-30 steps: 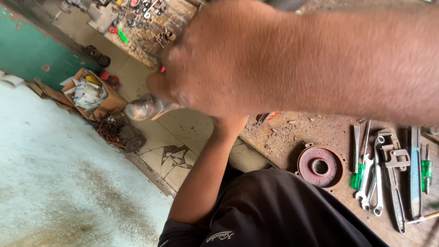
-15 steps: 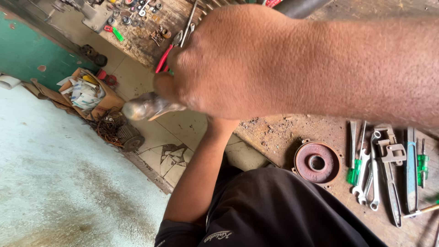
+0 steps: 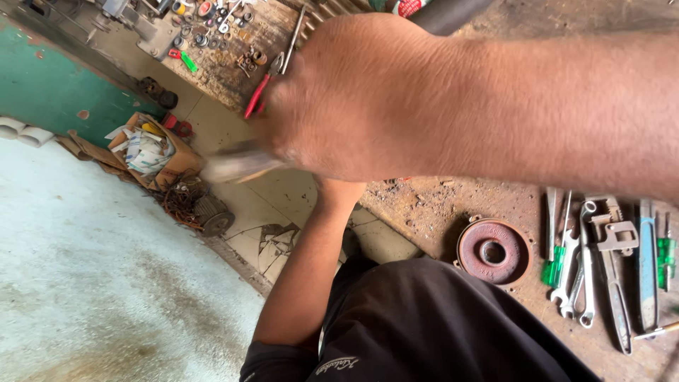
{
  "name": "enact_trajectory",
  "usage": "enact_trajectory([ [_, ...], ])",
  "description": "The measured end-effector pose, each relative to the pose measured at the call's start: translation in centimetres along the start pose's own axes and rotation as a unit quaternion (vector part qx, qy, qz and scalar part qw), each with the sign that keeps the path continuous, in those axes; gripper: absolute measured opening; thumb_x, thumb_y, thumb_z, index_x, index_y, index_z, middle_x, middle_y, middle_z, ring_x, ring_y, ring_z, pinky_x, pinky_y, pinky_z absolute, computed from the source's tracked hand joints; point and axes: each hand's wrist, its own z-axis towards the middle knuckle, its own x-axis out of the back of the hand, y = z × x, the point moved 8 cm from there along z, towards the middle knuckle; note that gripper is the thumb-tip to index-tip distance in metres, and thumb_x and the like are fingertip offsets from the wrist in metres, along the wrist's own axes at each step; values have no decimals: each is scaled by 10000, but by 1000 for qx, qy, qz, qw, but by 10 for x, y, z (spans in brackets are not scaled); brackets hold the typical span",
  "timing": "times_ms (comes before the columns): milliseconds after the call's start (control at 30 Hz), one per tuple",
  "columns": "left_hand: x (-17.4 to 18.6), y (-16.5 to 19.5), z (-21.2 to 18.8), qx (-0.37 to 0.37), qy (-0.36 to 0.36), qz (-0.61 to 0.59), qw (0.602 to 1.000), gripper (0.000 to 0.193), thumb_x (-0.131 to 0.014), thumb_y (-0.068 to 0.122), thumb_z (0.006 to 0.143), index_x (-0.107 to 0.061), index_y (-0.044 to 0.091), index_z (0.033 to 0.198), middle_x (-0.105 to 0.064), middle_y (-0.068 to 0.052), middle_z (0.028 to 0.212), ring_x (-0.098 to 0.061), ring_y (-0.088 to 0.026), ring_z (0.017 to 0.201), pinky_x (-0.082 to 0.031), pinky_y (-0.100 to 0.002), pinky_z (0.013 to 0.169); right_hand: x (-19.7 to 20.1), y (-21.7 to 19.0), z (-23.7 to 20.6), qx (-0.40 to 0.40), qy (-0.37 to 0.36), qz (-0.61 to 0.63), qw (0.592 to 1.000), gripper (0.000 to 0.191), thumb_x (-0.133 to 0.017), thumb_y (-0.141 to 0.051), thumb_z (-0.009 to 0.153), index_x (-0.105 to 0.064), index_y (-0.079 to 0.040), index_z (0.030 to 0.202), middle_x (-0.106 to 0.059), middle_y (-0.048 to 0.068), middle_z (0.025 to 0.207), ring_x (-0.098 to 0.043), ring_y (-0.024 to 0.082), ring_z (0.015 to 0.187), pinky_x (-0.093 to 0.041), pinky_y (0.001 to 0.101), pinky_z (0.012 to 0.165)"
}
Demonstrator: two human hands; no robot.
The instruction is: The person works on an old electric motor on a cluttered workbench, prying at the motor housing with a hand tool, repositioning the motor, and using a hammer and wrench to loosen and remove parts from the motor body. The clip starts and ends mid-repair.
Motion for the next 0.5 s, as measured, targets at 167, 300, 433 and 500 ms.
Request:
enact_trajectory([
  [167,-3,-2,0,2,-3,3,1000,238,-775,49,945,-700,64,1171,-706,-72,1093,-690,-224,1048,-543,-366,940,1,1,0,4,6,1,1000,272,-743,-220,926,-656,-33,1102,-694,98,1006,-667,256,914,-544,385,751],
  [300,-4,-4,-2,4,-9,5,1000,239,-773,49,947,-700,64,1174,-706,-70,1095,-691,-222,1049,-544,-364,939,2,-1,0,10,12,4,1000,260,-740,-222,928,-657,-39,1094,-697,96,1017,-672,261,935,-549,389,763],
  [433,-4,-4,-3,7,-13,5,1000,240,-771,50,949,-699,64,1177,-706,-68,1097,-692,-219,1050,-544,-363,939,6,-5,1,20,14,6,1000,249,-738,-223,931,-657,-46,1085,-701,94,1028,-678,267,956,-553,393,774],
  [500,-3,-4,-3,5,-13,6,1000,240,-770,50,950,-699,64,1178,-706,-67,1098,-692,-218,1051,-544,-362,939,9,-7,1,21,17,4,1000,243,-737,-224,932,-658,-49,1081,-703,93,1034,-680,269,966,-556,395,780],
])
